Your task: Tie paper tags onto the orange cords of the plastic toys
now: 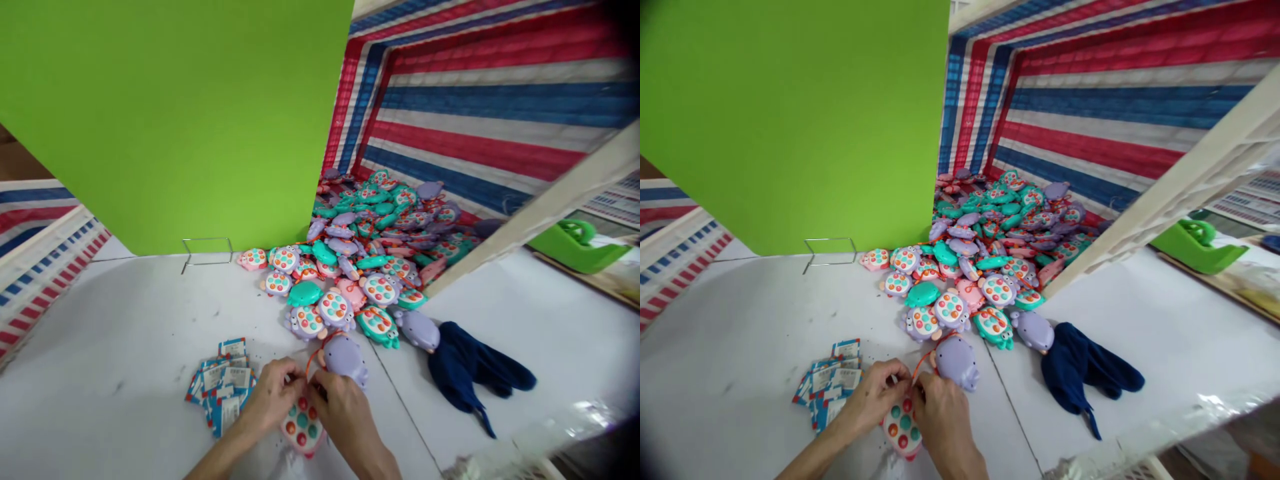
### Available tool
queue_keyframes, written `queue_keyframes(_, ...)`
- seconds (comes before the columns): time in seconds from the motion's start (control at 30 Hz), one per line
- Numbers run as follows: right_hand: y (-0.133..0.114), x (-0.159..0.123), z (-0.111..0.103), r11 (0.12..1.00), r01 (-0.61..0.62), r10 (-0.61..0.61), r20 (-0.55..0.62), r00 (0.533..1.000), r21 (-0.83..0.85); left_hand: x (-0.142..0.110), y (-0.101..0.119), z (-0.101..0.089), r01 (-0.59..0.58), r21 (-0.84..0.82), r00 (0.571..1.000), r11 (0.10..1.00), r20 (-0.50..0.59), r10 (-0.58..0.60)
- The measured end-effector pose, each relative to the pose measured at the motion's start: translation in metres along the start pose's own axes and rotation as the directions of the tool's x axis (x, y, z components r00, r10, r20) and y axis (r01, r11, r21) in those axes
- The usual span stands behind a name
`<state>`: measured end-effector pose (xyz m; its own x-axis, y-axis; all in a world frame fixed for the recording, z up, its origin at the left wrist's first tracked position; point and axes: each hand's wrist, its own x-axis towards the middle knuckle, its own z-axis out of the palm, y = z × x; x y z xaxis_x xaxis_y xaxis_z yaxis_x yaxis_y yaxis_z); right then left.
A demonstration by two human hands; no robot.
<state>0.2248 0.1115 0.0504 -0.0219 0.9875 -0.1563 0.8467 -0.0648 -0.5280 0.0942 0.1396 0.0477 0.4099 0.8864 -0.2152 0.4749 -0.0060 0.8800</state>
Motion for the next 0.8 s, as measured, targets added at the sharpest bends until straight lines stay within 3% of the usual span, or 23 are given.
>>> queue_keyframes(0.13,0.001,0.0,0.006,0.997,0.049,-0.047,-0.037,0.998,0.061,-0.005,-0.008,0.005,-0.007,-0.131,0.998,0.991,-0.062,-0.001)
queue_keyframes(0.33,0.001,-0.003,0.015,0.965,0.109,-0.089,-0.094,0.992,0.239,-0.005,-0.022,0.009,0.072,-0.419,0.982,0.905,-0.129,-0.138)
queue_keyframes(0.47,-0.001,-0.004,0.017,0.964,0.135,-0.119,-0.081,0.99,0.231,-0.003,-0.024,0.008,0.088,-0.396,0.982,0.914,-0.121,-0.147)
queue_keyframes(0.63,0.012,-0.011,0.007,0.914,0.281,-0.216,-0.236,0.947,0.293,-0.006,-0.029,0.007,0.071,-0.42,0.977,0.905,-0.152,-0.147)
queue_keyframes(0.73,0.022,-0.018,0.0,0.92,0.291,-0.247,-0.189,0.95,0.261,-0.008,-0.032,0.008,0.054,-0.425,0.976,0.904,-0.167,-0.137)
queue_keyframes(0.8,0.028,-0.023,-0.002,0.942,0.269,-0.255,-0.09,0.963,0.203,-0.009,-0.034,0.009,0.045,-0.423,0.978,0.905,-0.168,-0.127)
